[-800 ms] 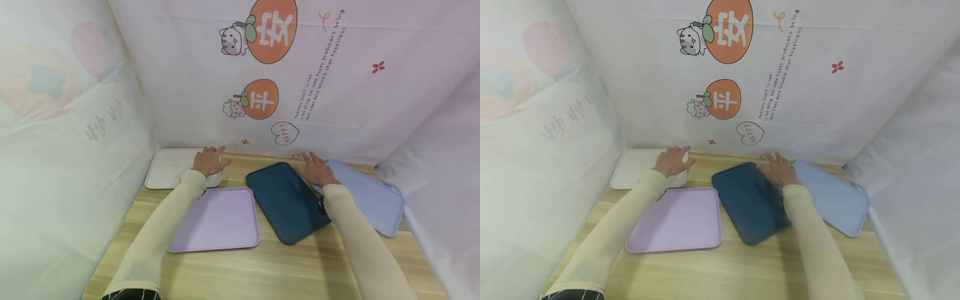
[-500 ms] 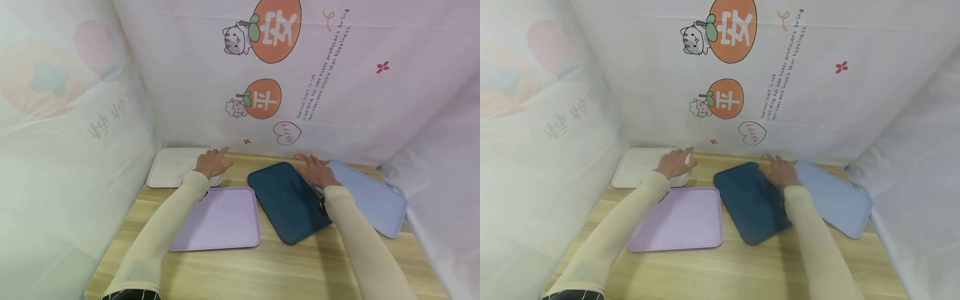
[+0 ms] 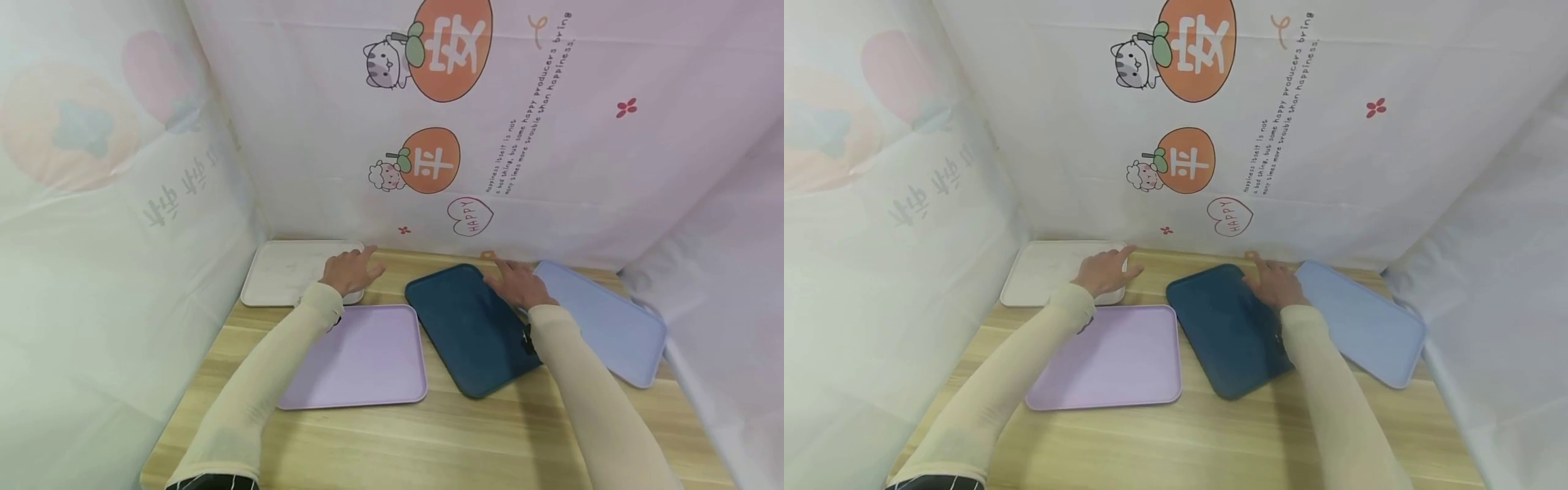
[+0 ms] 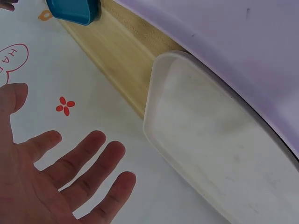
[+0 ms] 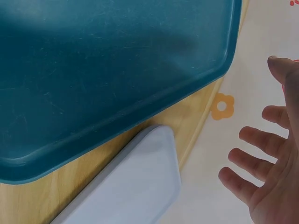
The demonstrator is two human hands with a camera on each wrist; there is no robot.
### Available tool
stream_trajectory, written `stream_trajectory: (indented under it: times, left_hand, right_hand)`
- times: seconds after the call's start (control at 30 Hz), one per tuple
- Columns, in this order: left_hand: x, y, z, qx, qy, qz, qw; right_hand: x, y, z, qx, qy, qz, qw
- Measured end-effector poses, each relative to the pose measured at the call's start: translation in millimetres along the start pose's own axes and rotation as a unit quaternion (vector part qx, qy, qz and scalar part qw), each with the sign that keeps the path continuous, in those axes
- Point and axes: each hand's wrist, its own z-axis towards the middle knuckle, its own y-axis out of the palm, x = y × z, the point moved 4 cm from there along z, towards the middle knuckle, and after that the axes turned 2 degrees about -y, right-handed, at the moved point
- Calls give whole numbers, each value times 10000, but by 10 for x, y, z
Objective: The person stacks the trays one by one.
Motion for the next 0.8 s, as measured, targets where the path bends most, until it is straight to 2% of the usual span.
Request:
stream_trajectory:
  times: [0.2,0.47,0.8]
  left_hand:
    - [10,23,-17,65,28,-35,10000]
    - [86,23,-55,-26,103,-1,9999]
    - [141,102,-44,-45,149,-176,9997]
  right_hand:
    - [44,55,14,-93,-8,131,9999]
    - [95,127,45,-159,-24,283,9995]
    - [69,113,-10,-188,6,244,9995]
